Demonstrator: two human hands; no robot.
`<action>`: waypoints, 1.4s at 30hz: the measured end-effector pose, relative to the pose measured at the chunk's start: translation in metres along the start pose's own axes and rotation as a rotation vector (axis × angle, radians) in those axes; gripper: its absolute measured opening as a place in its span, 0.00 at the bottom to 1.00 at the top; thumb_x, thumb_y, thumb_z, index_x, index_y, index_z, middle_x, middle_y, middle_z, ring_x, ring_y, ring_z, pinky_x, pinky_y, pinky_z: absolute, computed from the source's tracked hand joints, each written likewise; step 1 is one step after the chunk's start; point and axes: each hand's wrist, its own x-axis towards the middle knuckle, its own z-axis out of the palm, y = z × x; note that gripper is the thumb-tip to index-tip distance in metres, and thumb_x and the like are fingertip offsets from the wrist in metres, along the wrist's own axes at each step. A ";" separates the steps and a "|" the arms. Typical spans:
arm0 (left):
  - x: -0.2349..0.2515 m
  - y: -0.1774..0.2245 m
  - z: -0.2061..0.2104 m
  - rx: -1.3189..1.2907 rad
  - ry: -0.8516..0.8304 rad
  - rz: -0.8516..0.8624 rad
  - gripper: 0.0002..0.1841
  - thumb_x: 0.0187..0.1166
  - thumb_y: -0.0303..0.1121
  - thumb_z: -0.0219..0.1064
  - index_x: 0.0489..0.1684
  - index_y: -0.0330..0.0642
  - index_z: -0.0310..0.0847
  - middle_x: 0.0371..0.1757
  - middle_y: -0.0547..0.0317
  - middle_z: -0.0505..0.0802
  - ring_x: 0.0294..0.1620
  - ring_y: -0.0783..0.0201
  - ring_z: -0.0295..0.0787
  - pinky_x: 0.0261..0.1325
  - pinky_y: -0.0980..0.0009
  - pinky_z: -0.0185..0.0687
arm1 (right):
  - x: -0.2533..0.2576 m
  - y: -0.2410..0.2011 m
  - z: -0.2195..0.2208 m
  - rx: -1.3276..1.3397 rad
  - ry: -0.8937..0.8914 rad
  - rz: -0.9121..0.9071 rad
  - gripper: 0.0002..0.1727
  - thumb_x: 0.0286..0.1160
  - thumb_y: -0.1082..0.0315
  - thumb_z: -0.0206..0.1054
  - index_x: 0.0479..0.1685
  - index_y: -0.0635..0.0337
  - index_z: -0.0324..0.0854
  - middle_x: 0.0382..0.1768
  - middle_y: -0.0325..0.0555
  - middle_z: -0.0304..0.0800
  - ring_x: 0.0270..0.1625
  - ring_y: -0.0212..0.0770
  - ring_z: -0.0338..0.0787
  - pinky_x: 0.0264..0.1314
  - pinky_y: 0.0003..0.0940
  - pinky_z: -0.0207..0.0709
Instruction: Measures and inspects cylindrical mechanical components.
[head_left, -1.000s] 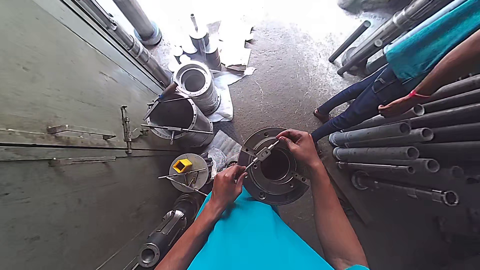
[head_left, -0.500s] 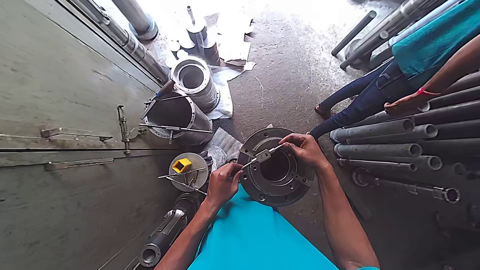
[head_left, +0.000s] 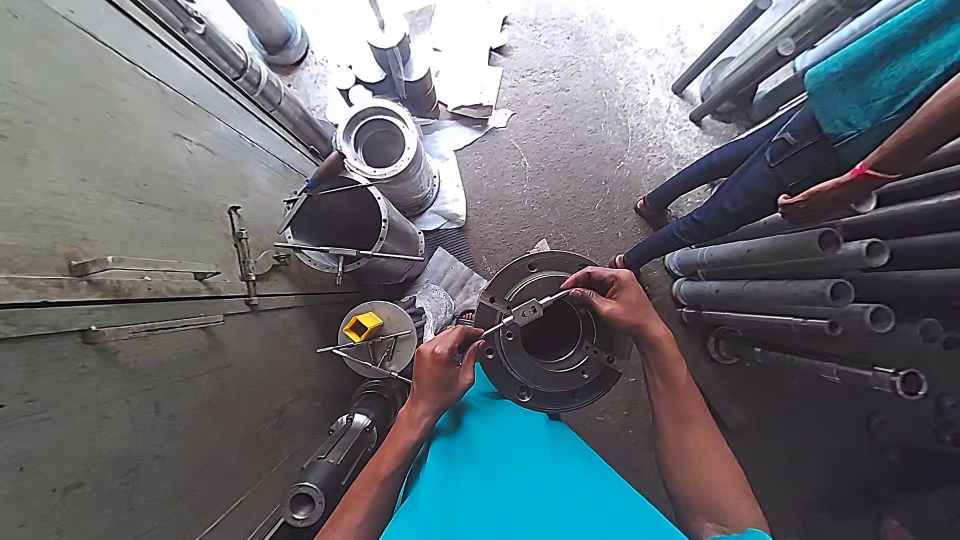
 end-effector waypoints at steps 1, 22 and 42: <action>0.000 0.000 0.000 0.000 -0.003 0.000 0.09 0.79 0.36 0.68 0.45 0.44 0.94 0.39 0.62 0.98 0.40 0.72 0.95 0.47 0.73 0.91 | 0.001 0.002 0.000 0.004 -0.002 -0.005 0.08 0.76 0.75 0.68 0.47 0.59 0.90 0.34 0.38 0.94 0.27 0.30 0.89 0.32 0.27 0.87; 0.001 0.003 0.002 0.001 0.011 -0.018 0.08 0.75 0.33 0.70 0.42 0.43 0.94 0.39 0.61 0.98 0.39 0.70 0.95 0.47 0.72 0.91 | 0.002 -0.006 0.010 -0.342 0.061 0.164 0.28 0.89 0.48 0.54 0.17 0.50 0.79 0.11 0.36 0.74 0.13 0.34 0.73 0.17 0.37 0.65; 0.003 0.002 0.001 -0.033 0.014 -0.029 0.08 0.75 0.33 0.70 0.41 0.42 0.94 0.39 0.61 0.98 0.40 0.71 0.95 0.48 0.74 0.91 | 0.004 -0.001 -0.003 -0.391 -0.043 -0.109 0.11 0.85 0.65 0.60 0.44 0.56 0.89 0.31 0.37 0.90 0.31 0.29 0.86 0.38 0.31 0.82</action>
